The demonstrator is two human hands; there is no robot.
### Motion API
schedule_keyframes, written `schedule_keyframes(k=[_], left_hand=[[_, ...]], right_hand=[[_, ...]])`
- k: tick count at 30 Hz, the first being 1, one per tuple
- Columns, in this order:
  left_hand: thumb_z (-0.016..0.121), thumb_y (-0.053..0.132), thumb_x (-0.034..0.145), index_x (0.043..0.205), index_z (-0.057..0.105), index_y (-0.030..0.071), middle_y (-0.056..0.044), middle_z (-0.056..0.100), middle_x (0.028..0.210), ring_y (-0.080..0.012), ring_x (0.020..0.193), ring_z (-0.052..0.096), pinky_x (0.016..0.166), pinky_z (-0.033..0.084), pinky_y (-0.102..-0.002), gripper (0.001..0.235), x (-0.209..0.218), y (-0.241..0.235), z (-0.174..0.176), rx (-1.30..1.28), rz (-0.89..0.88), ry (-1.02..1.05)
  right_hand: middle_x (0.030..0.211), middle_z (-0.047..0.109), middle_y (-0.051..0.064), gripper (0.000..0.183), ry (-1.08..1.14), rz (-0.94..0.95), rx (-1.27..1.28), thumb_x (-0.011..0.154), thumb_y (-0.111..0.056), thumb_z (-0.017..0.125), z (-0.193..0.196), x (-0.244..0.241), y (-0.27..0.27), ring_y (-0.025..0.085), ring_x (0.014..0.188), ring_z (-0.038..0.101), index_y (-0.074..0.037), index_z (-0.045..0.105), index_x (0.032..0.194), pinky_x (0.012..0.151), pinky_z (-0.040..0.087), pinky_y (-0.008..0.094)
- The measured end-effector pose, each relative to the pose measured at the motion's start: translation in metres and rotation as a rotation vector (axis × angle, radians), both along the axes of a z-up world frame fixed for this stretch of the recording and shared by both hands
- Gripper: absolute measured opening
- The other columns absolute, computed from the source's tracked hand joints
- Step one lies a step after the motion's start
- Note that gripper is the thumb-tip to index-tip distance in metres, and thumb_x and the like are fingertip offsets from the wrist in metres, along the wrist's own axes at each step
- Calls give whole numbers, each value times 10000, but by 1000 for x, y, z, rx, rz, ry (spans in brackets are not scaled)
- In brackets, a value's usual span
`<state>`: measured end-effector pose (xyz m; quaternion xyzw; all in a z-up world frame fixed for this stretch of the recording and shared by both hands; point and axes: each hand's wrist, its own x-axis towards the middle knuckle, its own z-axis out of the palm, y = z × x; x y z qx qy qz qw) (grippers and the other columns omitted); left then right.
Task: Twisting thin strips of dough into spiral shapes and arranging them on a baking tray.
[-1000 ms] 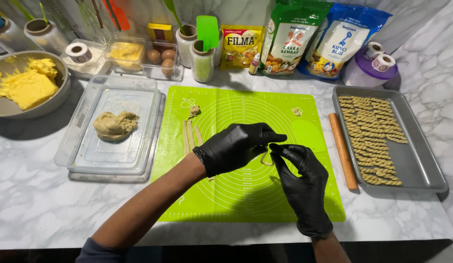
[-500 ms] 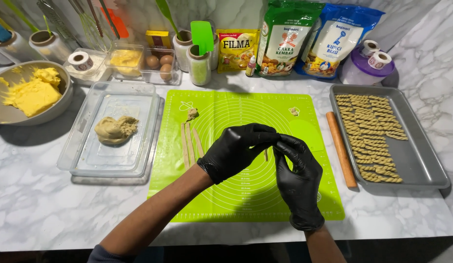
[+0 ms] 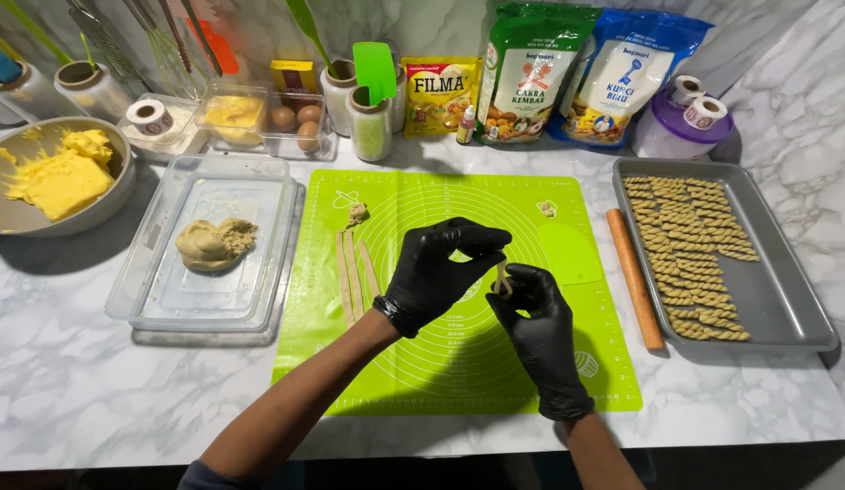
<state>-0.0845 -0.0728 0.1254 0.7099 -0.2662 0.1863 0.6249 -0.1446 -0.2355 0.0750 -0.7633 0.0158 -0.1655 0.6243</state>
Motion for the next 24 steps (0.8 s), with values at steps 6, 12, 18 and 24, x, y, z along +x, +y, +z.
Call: schedule_keyframes(k=[6, 12, 18, 24], left_hand=[[876, 98, 767, 996, 829, 245, 3, 784, 831, -146, 745, 739, 705, 596, -272, 276, 5, 20, -55, 77, 57, 118], [839, 87, 767, 985, 822, 160, -129, 767, 838, -321, 792, 730, 732, 580, -421, 231, 2, 40, -90, 274, 68, 212], [798, 220, 822, 1000, 813, 258, -62, 775, 931, -332, 978, 708, 863, 578, -468, 182, 14, 44, -108, 515, 92, 304], [784, 318, 840, 1012, 793, 324, -23, 711, 990, -302, 1042, 673, 895, 573, -473, 172, 24, 45, -124, 577, 133, 314]], right_hand=[[956, 782, 132, 462, 264, 67, 38, 754, 7, 901, -9, -3, -24, 163, 887, 734, -108, 747, 1174, 864, 623, 395], [906, 815, 78, 206, 147, 79, -251, 802, -37, 871, -7, -2, -19, 184, 853, 785, -129, 824, 980, 775, 640, 339], [904, 765, 108, 185, 3, 77, -377, 809, -19, 864, -16, 9, -18, 224, 795, 765, -86, 833, 979, 700, 655, 332], [867, 662, 98, 79, -304, 58, -847, 944, -125, 759, -43, 48, -32, 279, 781, 701, -67, 775, 996, 633, 616, 384]])
